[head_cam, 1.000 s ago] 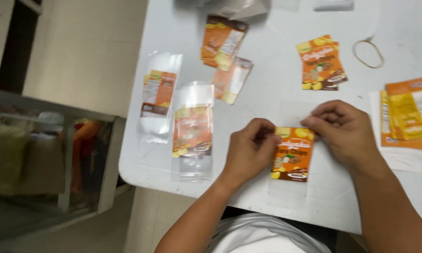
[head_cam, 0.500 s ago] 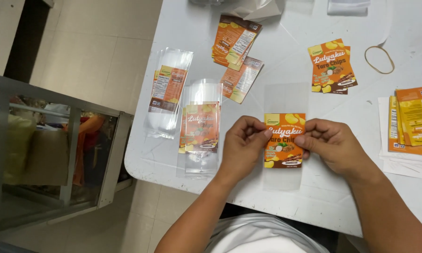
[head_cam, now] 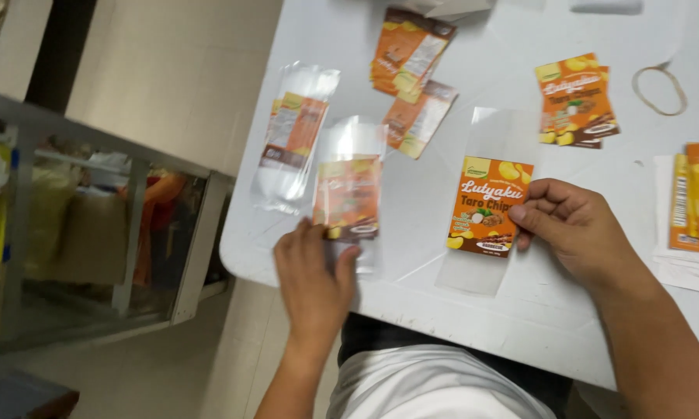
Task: Applying product labels to small plastic bags and organizing them on a work table.
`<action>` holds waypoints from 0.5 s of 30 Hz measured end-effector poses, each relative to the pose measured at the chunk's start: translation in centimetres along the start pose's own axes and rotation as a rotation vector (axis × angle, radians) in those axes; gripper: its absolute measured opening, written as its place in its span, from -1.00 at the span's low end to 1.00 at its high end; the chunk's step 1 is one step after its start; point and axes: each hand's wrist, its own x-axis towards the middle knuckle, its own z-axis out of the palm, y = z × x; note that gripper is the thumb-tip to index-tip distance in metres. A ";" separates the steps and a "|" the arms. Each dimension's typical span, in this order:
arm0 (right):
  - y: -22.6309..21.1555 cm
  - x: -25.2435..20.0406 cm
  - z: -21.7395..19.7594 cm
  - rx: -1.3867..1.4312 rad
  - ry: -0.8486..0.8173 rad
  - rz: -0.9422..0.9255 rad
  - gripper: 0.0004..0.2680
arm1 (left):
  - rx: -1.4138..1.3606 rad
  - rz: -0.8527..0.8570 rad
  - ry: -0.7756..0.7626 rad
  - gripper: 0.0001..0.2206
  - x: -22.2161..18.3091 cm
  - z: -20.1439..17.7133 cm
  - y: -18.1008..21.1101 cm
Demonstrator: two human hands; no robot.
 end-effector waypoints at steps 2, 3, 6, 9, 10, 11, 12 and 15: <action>-1.0 -0.1 1.4 -0.066 -0.029 0.015 -0.91 | -0.056 -0.016 -0.048 -0.59 -0.1 0.6 1.2; -1.0 0.0 2.2 -0.069 -0.034 0.013 -0.91 | -0.056 -0.020 -0.044 -0.59 -0.5 0.6 1.6; -1.6 0.8 4.3 -0.097 -0.095 0.044 -0.89 | -0.055 0.024 -0.095 -0.56 -1.1 0.6 2.7; -1.9 0.7 6.6 -0.151 -0.108 0.031 -0.91 | -0.113 -0.006 -0.163 -0.62 -2.2 0.0 3.7; -1.8 0.6 7.4 -0.180 -0.074 0.099 -0.92 | -0.160 0.020 -0.176 -0.68 -2.4 -0.2 4.1; -1.6 0.4 8.4 -0.206 -0.042 0.173 -0.94 | -0.204 0.043 -0.194 -0.72 -2.9 -0.5 4.4; -1.8 0.0 8.9 -0.207 -0.040 0.176 -0.94 | -0.206 0.043 -0.197 -0.72 -3.8 -0.3 4.1; -2.6 -0.8 10.1 -0.338 0.014 0.254 -0.92 | -0.212 0.102 -0.240 -0.56 -5.5 0.1 3.9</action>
